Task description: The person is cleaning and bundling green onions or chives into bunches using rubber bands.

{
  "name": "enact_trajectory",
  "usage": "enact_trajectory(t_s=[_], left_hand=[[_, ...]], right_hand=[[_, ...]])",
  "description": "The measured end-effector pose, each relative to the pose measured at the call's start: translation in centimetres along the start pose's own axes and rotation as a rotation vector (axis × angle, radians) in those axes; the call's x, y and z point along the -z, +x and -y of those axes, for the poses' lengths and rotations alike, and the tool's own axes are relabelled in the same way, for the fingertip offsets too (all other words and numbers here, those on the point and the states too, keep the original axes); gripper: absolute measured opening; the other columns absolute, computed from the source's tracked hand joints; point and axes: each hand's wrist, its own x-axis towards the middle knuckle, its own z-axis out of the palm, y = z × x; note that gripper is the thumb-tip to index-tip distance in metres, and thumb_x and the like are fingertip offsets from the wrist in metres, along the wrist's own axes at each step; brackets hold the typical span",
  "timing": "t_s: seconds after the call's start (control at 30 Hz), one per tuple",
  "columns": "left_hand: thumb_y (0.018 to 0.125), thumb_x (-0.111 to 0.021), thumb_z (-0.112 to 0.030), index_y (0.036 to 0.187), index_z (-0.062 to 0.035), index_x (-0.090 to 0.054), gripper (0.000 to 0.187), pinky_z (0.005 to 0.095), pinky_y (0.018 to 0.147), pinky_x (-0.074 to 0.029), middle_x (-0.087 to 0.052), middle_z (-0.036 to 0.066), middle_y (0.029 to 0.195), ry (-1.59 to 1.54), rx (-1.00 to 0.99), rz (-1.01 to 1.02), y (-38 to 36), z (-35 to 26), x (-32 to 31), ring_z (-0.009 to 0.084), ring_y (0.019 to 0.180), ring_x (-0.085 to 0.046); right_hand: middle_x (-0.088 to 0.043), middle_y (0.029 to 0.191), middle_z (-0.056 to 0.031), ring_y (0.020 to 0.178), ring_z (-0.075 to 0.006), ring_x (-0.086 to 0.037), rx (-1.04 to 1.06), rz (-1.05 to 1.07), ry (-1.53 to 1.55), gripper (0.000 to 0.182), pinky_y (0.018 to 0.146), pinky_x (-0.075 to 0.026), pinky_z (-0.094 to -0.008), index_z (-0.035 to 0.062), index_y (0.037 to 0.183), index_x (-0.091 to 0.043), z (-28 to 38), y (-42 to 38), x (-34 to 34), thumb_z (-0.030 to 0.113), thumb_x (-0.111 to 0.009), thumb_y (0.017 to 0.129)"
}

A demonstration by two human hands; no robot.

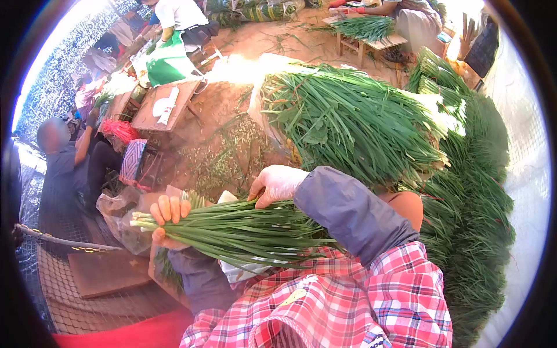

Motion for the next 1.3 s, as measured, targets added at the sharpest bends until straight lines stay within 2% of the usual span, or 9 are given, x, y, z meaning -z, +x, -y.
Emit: enact_trajectory(t_s=[0.4,0.5,0.57,0.63,0.73,0.93,1.1,1.17,1.3], left_hand=[[0.066,-0.063,-0.017,0.074,-0.0080,-0.048,0.020,0.0322,0.062,-0.039,-0.045,0.004,0.074,0.108,0.107,-0.036,-0.2,1.1,-0.3,0.0154,0.065,-0.044],[0.067,-0.062,-0.017,0.075,-0.0085,-0.046,0.020,0.0331,0.065,-0.040,-0.043,0.004,0.074,0.152,0.145,-0.051,-0.5,1.2,-0.2,0.0156,0.067,-0.044],[0.069,-0.060,-0.018,0.076,-0.0106,-0.042,0.020,0.0306,0.068,-0.037,-0.040,0.001,0.073,0.211,0.174,-0.060,-0.5,1.4,-0.4,0.0132,0.068,-0.041],[0.066,-0.063,-0.018,0.079,-0.0078,-0.048,0.023,0.0380,0.070,-0.042,-0.045,0.006,0.074,0.173,0.164,-0.171,-1.0,2.2,-0.4,0.0190,0.067,-0.046],[0.065,-0.064,-0.018,0.078,-0.0079,-0.048,0.023,0.0418,0.073,-0.043,-0.045,0.006,0.071,0.089,0.217,-0.225,-0.8,3.5,-0.9,0.0198,0.066,-0.046],[0.063,-0.065,-0.017,0.080,-0.0058,-0.053,0.024,0.0514,0.086,-0.044,-0.052,0.010,0.075,0.076,0.444,-0.201,-1.7,4.3,-1.1,0.0262,0.077,-0.055],[0.063,-0.065,-0.016,0.078,-0.0071,-0.051,0.022,0.0505,0.088,-0.042,-0.050,0.007,0.072,0.057,0.373,-0.346,-1.4,4.7,-1.8,0.0229,0.071,-0.051],[0.065,-0.065,-0.017,0.077,-0.0085,-0.049,0.022,0.0469,0.083,-0.044,-0.047,0.004,0.071,0.110,0.312,-0.381,-1.1,4.2,-1.4,0.0208,0.069,-0.049],[0.068,-0.063,-0.021,0.074,-0.0104,-0.045,0.022,0.0411,0.074,-0.044,-0.042,0.003,0.068,0.226,0.101,-0.489,-0.1,0.8,0.6,0.0187,0.066,-0.046]], right_hand=[[-0.065,0.083,-0.0142,0.076,-0.0287,-0.064,0.216,-0.247,-0.343,0.021,0.068,-0.050,-0.0338,0.0087,0.096,-0.069,-0.7,-0.3,-1.9,0.023,-0.064,0.081],[-0.066,0.082,-0.0131,0.076,-0.0254,-0.065,0.254,-0.510,-0.231,0.019,0.068,-0.050,-0.0333,0.0068,0.094,-0.068,-0.2,-0.3,-1.9,0.022,-0.062,0.084],[-0.068,0.090,-0.0084,0.090,-0.0222,-0.063,0.048,-0.391,0.567,0.021,0.079,-0.049,-0.0327,0.0022,0.092,-0.067,1.4,-1.1,-1.2,0.021,-0.059,0.088],[-0.065,0.097,-0.0102,0.090,-0.0247,-0.063,0.284,-0.237,1.209,0.024,0.081,-0.049,-0.0373,0.0018,0.097,-0.064,1.3,-0.5,-1.5,0.022,-0.057,0.088],[-0.062,0.105,-0.0136,0.102,-0.0303,-0.059,0.472,0.059,1.612,0.026,0.088,-0.047,-0.0479,-0.0002,0.101,-0.058,1.1,0.6,-3.0,0.023,-0.052,0.090],[-0.063,0.103,-0.0167,0.093,-0.0270,-0.060,0.366,-0.307,1.163,0.022,0.081,-0.047,-0.0440,0.0022,0.099,-0.059,0.9,2.9,-1.5,0.021,-0.056,0.088],[-0.050,0.059,-0.0036,0.055,-0.0175,-0.050,0.372,-0.025,1.543,0.019,0.061,-0.042,-0.0343,0.0060,0.084,-0.057,1.2,2.1,-1.9,0.024,-0.054,0.088],[-0.048,0.056,-0.0008,0.051,-0.0079,-0.041,0.090,-0.164,0.981,0.018,0.046,-0.032,-0.0241,0.0053,0.084,-0.060,0.9,1.2,-2.5,0.020,-0.052,0.088],[-0.065,0.079,-0.0083,0.066,-0.0123,-0.059,-0.200,-0.020,0.265,0.024,0.058,-0.046,-0.0264,0.0042,0.100,-0.065,-1.5,-3.0,-2.2,0.019,-0.052,0.086]])
